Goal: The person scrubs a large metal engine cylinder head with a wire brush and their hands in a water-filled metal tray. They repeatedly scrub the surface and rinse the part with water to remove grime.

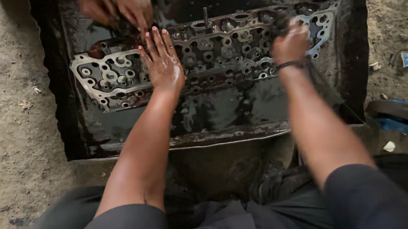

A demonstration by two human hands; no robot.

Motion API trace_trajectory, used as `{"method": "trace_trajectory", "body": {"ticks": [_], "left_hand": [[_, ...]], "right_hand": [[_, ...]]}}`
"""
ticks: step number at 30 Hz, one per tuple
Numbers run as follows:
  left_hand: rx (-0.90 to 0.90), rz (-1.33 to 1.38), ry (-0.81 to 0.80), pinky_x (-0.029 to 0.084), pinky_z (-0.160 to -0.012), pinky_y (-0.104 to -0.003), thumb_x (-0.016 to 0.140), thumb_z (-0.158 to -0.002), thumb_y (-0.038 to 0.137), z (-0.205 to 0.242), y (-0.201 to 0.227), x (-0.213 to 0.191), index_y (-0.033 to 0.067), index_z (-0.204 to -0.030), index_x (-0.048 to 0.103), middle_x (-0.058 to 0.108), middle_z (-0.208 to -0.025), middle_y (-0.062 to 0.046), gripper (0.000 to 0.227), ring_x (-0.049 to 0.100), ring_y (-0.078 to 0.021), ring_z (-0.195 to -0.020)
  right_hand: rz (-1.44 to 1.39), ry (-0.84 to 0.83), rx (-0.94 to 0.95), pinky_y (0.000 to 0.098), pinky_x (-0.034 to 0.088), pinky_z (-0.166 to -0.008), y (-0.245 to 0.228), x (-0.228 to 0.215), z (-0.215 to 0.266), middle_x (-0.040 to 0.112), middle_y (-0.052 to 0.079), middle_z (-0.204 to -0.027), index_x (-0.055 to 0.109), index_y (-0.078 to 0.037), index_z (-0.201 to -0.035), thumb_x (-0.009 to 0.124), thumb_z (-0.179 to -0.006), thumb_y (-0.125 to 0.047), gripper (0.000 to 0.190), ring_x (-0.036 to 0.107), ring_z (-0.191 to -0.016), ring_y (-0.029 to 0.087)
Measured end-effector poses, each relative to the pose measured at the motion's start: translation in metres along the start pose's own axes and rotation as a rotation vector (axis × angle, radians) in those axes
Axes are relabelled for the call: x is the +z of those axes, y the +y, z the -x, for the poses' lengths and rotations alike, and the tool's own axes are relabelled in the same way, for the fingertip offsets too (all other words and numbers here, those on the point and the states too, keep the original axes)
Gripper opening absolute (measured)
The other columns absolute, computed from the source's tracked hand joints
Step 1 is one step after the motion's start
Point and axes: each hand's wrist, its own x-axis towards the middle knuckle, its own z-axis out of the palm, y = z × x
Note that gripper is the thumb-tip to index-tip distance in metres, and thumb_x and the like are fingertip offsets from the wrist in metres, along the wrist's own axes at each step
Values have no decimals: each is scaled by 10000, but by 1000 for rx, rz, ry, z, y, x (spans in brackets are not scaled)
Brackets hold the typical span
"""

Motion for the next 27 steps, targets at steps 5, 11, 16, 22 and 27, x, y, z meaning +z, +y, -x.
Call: {"method": "trace_trajectory", "body": {"ticks": [5, 11, 16, 22, 27], "left_hand": [[7, -88, 68, 50, -1221, -662, 568, -932, 114, -7, -2, 18, -78, -1626, 4, -38, -1700, -272, 915, -11, -482, -1558], [8, -179, 217, 57, -1226, -642, 607, -952, 168, -10, -9, 32, -29, -1647, 7, -28, -1715, -221, 940, -2, -441, -1567], [-15, -1, -39, 64, -1268, -619, 844, -762, 444, 1, -4, 2, -11, -1643, -24, -42, -1727, -208, 1318, -13, -416, -1595], [-12, -73, -67, 66, -1237, -641, 864, -737, 458, -1, 1, -14, -46, -1618, -36, -68, -1697, -247, 1357, -29, -447, -1571], [-33, -44, -53, 62, -1251, -643, 829, -786, 355, -5, 2, 1, -47, -1633, -22, -65, -1710, -247, 1266, -31, -450, -1575]], "right_hand": [[-152, -97, -233, 489, 496, -950, -126, 37, 70, 621, 209, -1099, 632, -47, -1133, 559, -755, -19, 386, 598, -1060, 389], [-295, -153, -374, 494, 488, -828, -180, 11, 84, 614, 308, -1145, 673, -16, -1129, 660, -735, -158, 420, 599, -965, 456], [-161, 69, -445, 528, 469, -978, -60, 10, 27, 684, 216, -993, 712, -45, -951, 628, -706, -52, 259, 607, -1050, 425], [-52, 72, 60, 499, 466, -948, 42, -2, 5, 591, 227, -1135, 668, -15, -1085, 565, -785, -16, 317, 587, -1058, 409], [-219, 172, -90, 483, 471, -885, -63, 40, 41, 578, 168, -953, 556, -39, -869, 595, -735, -17, 142, 569, -977, 348]]}}
